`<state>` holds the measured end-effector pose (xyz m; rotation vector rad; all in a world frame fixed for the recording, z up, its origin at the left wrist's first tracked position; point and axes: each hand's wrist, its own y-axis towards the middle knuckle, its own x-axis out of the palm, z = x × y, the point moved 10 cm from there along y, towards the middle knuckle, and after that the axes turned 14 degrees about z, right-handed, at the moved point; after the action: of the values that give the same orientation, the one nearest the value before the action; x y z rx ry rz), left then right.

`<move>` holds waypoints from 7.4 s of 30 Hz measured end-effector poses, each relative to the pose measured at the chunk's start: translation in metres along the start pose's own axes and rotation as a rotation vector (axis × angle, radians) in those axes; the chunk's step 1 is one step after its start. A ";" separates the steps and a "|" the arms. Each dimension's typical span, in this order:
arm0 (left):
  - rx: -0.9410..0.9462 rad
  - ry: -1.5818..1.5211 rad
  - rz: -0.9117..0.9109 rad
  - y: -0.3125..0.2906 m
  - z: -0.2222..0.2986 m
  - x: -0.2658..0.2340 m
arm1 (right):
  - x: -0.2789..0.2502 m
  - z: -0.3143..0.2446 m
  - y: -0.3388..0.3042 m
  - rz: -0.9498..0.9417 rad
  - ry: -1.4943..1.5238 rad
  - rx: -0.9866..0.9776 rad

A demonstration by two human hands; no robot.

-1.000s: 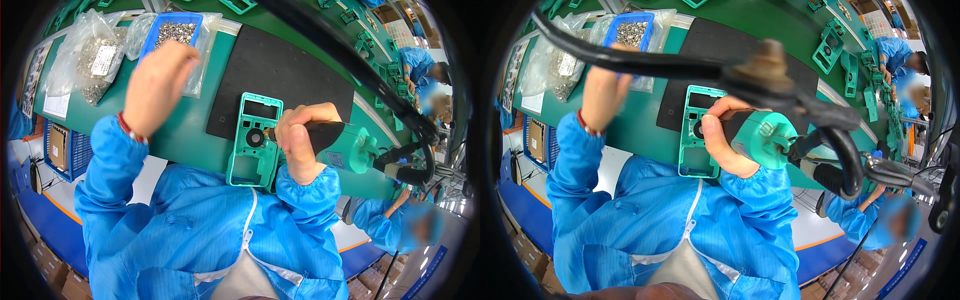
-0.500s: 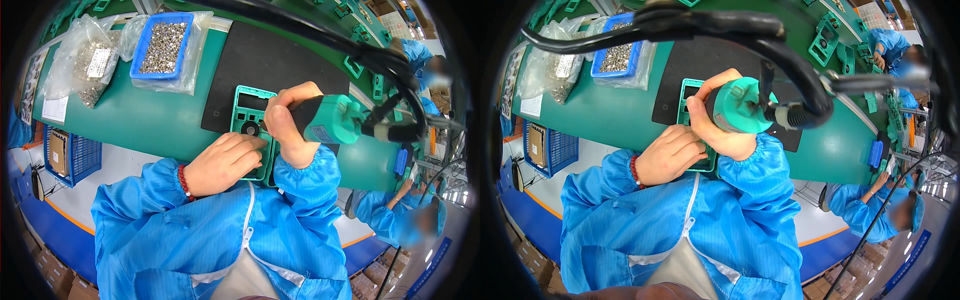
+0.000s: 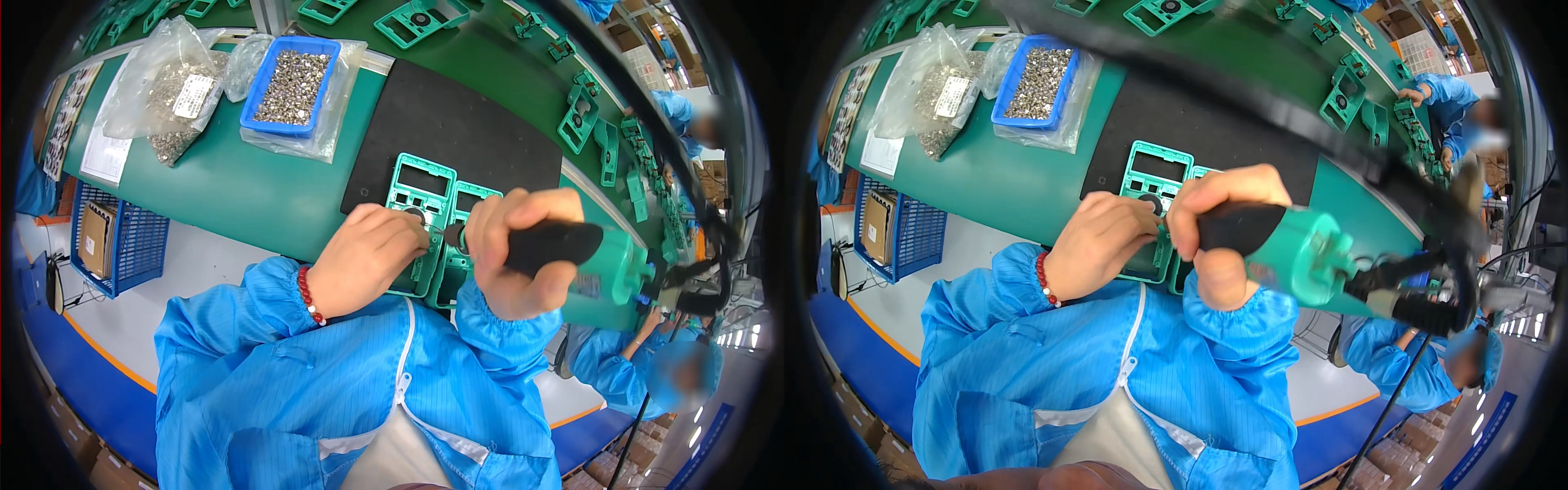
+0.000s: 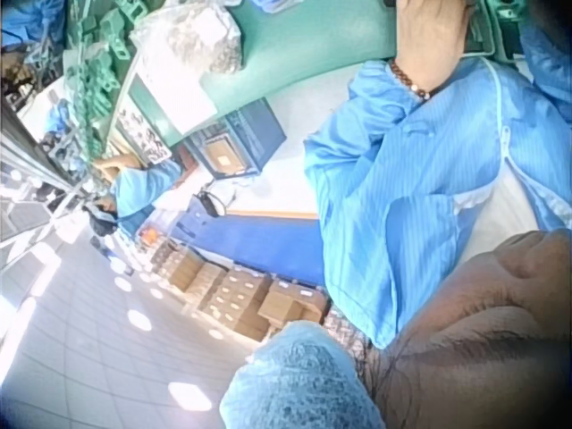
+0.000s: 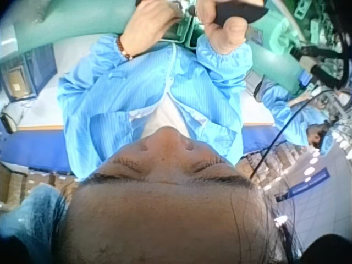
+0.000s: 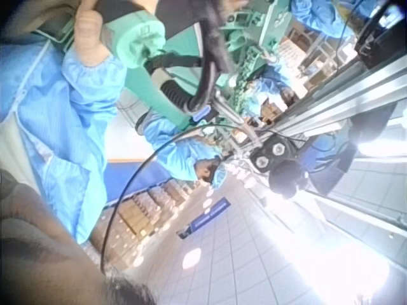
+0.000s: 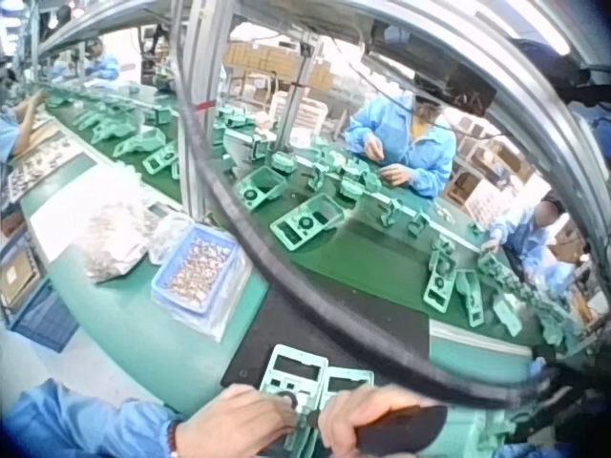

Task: The worker is assembling digital multimeter housings by inserting internal components and using an electric screwdriver to secure them.

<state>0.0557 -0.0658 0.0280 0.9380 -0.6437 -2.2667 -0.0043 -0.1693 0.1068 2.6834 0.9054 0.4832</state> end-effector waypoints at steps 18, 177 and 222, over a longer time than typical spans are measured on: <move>0.050 0.082 0.058 0.002 0.001 -0.014 | 0.029 -0.009 -0.017 -0.309 0.135 0.004; 0.340 0.131 -0.245 0.001 0.060 0.066 | -0.101 0.027 -0.025 0.149 -0.061 0.034; 0.175 0.168 -0.021 -0.003 0.043 0.059 | -0.061 -0.043 -0.034 -0.267 0.366 -0.034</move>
<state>-0.0112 -0.0950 0.0259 1.2097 -0.7693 -2.1466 -0.0856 -0.1749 0.1200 2.4316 1.3159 0.9332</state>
